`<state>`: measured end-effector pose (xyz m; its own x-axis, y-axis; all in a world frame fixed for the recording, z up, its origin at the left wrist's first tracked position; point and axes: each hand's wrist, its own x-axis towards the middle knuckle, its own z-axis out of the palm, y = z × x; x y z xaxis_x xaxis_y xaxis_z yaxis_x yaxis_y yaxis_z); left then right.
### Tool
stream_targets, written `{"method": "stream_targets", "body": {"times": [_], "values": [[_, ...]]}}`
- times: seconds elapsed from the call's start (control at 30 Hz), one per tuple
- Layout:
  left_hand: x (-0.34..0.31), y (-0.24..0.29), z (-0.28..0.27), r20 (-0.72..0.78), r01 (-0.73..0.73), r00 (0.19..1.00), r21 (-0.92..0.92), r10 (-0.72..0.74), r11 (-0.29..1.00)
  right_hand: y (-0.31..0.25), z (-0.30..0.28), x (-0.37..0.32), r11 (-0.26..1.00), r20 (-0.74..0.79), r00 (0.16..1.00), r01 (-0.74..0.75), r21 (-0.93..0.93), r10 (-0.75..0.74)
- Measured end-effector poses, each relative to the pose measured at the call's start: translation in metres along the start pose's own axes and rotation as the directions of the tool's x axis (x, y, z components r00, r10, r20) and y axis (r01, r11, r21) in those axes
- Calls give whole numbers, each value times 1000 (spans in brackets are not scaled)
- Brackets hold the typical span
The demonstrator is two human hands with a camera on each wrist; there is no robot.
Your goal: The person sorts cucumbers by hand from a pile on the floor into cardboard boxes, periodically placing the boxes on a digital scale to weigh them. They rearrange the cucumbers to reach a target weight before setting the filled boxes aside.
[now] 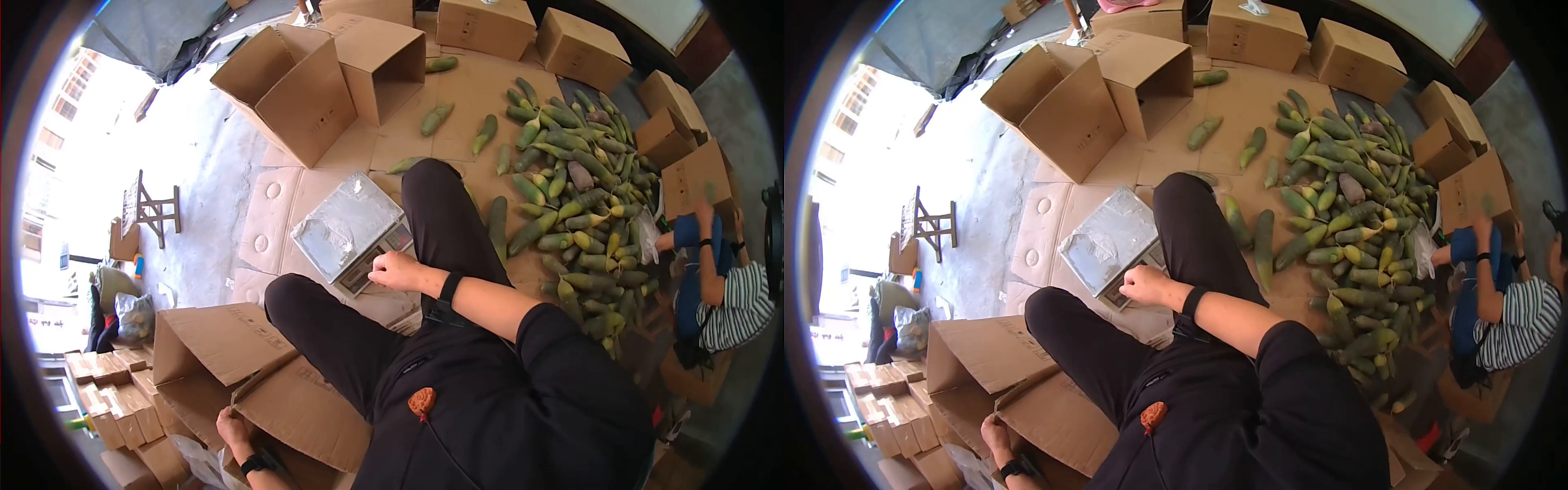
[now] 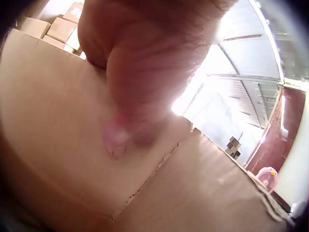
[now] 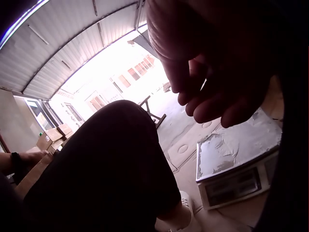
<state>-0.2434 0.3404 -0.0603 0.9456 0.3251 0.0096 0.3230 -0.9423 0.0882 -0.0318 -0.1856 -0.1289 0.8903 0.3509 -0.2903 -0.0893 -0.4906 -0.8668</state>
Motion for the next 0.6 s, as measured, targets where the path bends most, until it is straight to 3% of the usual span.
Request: {"method": "stream_targets", "body": {"times": [0.07, 0.13, 0.2, 0.23, 0.27, 0.3, 0.37, 0.4, 0.53, 0.6], "values": [[4, 5, -5, -52, 22, 998, 60, -19, 998, 2, -2, 2, 999, -11, 1000, 27, -18, -27], [8, 8, -16, -4, 0, 1000, 63, 0, 998, 8, -4, 3, 999, -16, 999, 32, 21, -32], [17, 58, -50, -134, 76, 986, -156, -97, 985, 21, -4, 8, 993, -4, 999, 44, 114, -44], [25, 82, -64, -124, 83, 981, -420, -147, 904, 25, -5, 9, 987, 19, 1000, 18, 162, -22], [29, 116, -74, -93, 73, 968, -782, -231, 619, 24, -8, 9, 979, 19, 999, 26, 204, -30], [32, 160, -95, 23, 157, 954, -889, -300, 431, 28, -10, 11, 972, 25, 999, 24, 234, -31], [44, 188, -87, 32, 28, 992, -999, -123, -38, 25, -17, 10, 942, 69, 998, -12, 335, -12], [53, 210, -86, 83, 69, 995, -966, -46, -249, 20, -23, 8, 935, 100, 995, -38, 352, 2], [87, 286, -53, 83, 188, 977, -775, 198, -603, 12, -34, 4, 848, 108, 991, -125, 514, 81], [98, 323, -39, 110, 259, 959, -709, 259, -656, 11, -45, 0, 802, 61, 992, -129, 583, 115]]}}
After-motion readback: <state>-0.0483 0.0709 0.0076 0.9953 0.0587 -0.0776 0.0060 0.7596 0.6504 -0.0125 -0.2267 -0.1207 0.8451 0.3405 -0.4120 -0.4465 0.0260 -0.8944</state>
